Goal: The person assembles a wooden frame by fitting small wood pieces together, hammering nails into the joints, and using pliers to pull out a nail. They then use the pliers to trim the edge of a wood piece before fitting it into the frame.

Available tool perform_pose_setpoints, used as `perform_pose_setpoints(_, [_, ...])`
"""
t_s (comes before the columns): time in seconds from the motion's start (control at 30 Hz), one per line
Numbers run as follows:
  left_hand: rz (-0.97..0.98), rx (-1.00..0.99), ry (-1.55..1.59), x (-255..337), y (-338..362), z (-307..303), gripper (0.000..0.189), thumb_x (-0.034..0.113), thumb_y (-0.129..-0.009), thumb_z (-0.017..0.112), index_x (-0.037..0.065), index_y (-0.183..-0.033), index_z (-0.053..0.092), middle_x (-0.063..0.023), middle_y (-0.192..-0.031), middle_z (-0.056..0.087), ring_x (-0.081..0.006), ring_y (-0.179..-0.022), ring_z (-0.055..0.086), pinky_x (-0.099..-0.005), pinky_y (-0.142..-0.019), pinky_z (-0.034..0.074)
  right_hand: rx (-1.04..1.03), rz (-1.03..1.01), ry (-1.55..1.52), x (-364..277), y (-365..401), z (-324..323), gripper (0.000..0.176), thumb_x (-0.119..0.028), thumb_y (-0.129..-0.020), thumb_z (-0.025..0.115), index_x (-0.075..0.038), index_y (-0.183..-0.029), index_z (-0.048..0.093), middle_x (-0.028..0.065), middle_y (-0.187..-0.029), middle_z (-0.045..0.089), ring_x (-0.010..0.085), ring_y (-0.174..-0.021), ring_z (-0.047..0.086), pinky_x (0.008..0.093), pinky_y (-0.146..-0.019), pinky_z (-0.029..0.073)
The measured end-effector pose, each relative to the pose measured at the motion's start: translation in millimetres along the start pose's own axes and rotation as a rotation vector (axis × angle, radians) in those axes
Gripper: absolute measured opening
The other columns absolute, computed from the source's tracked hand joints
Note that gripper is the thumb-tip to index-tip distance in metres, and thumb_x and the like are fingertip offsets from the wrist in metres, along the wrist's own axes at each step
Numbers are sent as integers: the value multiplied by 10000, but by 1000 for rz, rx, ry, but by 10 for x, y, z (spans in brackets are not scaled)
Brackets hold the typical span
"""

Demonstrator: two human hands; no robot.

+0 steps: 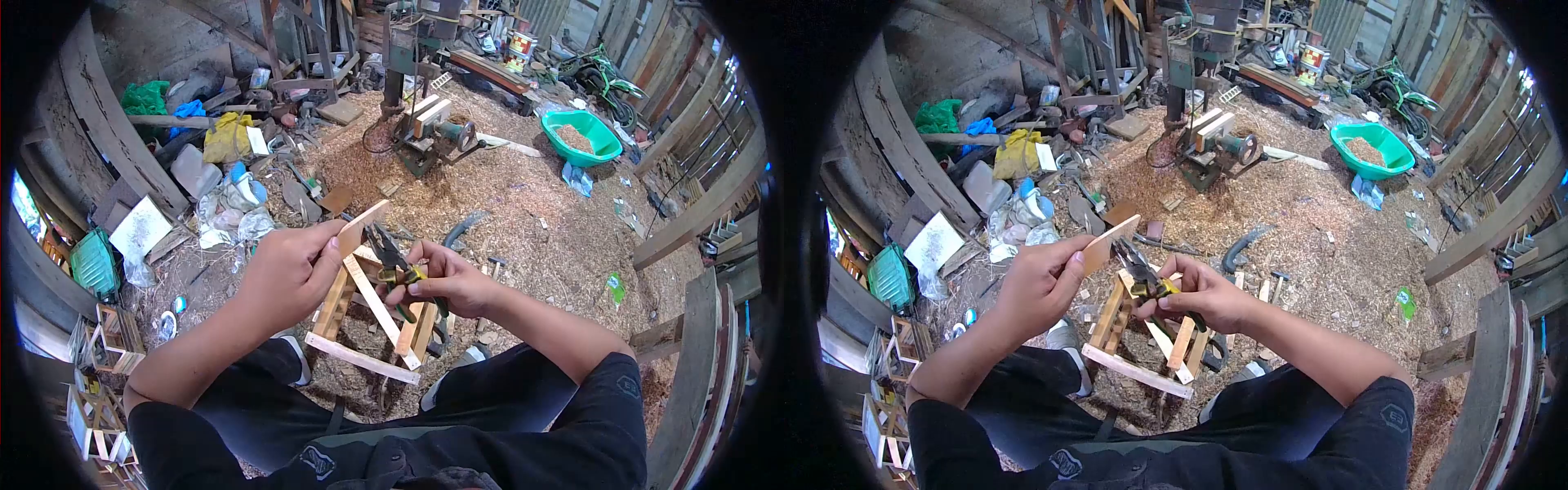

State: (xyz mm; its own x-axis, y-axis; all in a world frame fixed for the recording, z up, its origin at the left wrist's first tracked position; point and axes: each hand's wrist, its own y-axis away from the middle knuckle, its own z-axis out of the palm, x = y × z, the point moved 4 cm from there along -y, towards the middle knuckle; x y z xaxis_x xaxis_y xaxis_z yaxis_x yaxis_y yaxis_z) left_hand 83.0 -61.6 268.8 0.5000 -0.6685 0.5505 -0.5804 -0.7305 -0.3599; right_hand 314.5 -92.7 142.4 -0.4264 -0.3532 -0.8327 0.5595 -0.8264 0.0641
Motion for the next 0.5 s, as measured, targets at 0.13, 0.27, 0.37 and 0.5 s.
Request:
perform_pose_setpoints(0.13, [13, -19, -77, 69, 13, -22, 301, 92, -1016, 579, -56, -1254, 690, -222, -752, 643, -306, -636, 659, -392, -618, 502, 55, -34, 95, -52, 9, 5, 336, 43, -995, 645, -60, -1236, 435, 251, -1145, 761, 262, -1136, 750, 296, -907, 593])
perform_pose_setpoints(0.27, [61, -25, -126, 130, 22, -26, 318, 85, -1006, 596, -68, -1273, 675, -248, -835, 689, -374, -724, 702, -432, -666, 535, 61, -91, 142, -107, 36, 7, 329, 51, -993, 649, -52, -1226, 441, 232, -1161, 756, 242, -1109, 754, 299, -898, 588])
perform_pose_setpoints(0.37, [125, 19, -151, 92, 44, 26, 286, 123, -994, 603, -12, -1242, 654, -203, -770, 661, -406, -708, 675, -488, -649, 527, 44, -73, 158, -103, 61, -29, 339, 57, -984, 662, -48, -1222, 445, 202, -1147, 753, 225, -1076, 757, 298, -904, 587])
perform_pose_setpoints(0.5, [169, 35, -163, 156, 56, 22, 308, 108, -985, 612, -30, -1257, 650, -196, -768, 667, -397, -711, 683, -478, -651, 537, 24, -40, 131, -60, 103, -32, 355, 58, -953, 714, -57, -1197, 484, 140, -1123, 754, 195, -1076, 742, 302, -932, 578])
